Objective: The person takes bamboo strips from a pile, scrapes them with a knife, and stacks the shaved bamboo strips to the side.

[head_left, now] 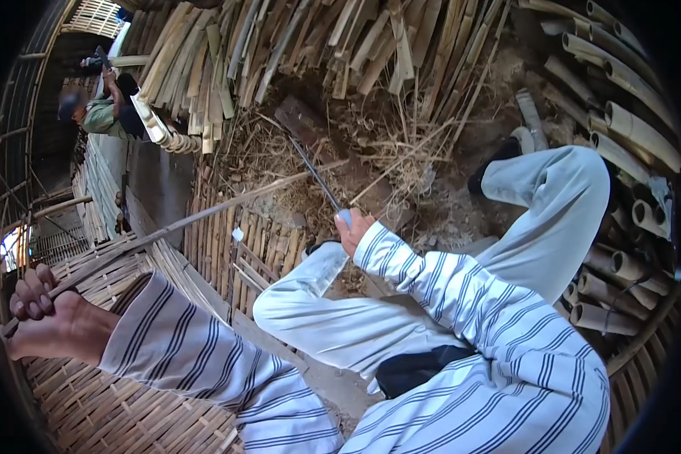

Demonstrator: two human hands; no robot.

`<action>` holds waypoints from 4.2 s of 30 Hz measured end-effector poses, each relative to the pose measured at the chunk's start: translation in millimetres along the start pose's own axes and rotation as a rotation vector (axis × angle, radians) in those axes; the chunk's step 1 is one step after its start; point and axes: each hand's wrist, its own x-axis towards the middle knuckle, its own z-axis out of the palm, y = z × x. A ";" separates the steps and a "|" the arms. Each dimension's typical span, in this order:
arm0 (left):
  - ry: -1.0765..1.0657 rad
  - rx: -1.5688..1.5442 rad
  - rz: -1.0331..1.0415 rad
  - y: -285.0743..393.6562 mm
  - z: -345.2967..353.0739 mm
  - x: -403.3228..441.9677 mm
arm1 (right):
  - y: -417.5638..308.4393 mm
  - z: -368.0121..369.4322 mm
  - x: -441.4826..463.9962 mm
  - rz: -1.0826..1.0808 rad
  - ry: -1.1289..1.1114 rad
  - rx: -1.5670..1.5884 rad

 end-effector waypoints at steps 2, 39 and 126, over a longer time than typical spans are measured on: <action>0.025 -0.053 -0.005 -4.8 2.7 1.7 | 5.2 2.7 7.3 0.017 0.010 0.105; -0.046 -0.139 -0.036 -11.7 -13.9 10.0 | -15.3 -3.5 10.6 0.006 -0.196 0.209; 0.389 0.026 -0.223 -67.5 11.9 67.9 | -20.9 -24.1 31.0 0.024 -0.261 -0.171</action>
